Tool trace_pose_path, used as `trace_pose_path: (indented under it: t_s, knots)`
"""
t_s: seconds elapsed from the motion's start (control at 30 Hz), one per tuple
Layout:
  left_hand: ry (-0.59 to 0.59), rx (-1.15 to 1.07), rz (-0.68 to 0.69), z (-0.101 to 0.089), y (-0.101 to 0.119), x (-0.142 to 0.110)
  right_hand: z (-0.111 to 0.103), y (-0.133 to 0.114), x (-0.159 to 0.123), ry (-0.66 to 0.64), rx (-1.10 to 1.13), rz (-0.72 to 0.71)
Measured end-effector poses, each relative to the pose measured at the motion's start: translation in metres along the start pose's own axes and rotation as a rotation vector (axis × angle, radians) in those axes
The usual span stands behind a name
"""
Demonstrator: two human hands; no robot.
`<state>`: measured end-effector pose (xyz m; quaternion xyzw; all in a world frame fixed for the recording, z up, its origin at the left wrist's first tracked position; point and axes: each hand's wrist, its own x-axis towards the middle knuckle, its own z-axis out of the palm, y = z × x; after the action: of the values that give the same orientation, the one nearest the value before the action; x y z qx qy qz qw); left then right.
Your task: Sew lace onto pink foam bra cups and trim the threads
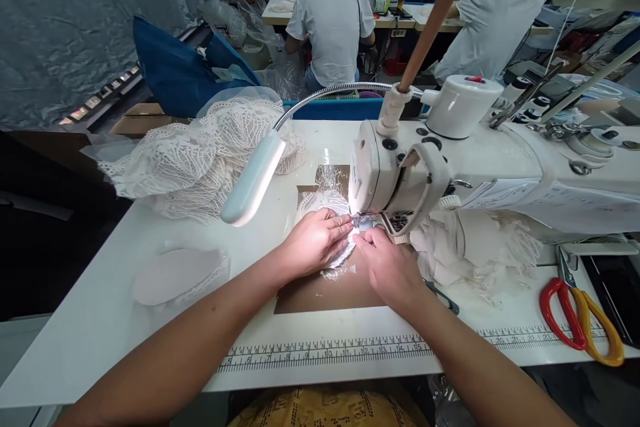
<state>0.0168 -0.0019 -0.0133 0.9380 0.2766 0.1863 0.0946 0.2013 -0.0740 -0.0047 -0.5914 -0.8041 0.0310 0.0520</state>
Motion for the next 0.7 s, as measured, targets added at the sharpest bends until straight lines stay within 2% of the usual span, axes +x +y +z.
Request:
trace_pose_path:
  t_s: [0.13,0.5,0.63,0.7]
  knots:
    - [-0.008,0.05,-0.063,0.0,0.0,0.004,0.0,0.001,-0.001,-0.013,0.006,-0.001]
    - [-0.023,0.133,-0.279,-0.001,0.009,0.0,0.005,0.006,-0.005,0.084,0.067,-0.063]
    - [-0.064,0.015,-0.414,-0.013,0.007,-0.005,0.006,0.007,-0.009,0.17,0.2,-0.076]
    - [-0.119,-0.107,-0.409,-0.022,0.009,-0.012,0.007,0.008,-0.011,0.216,0.297,-0.116]
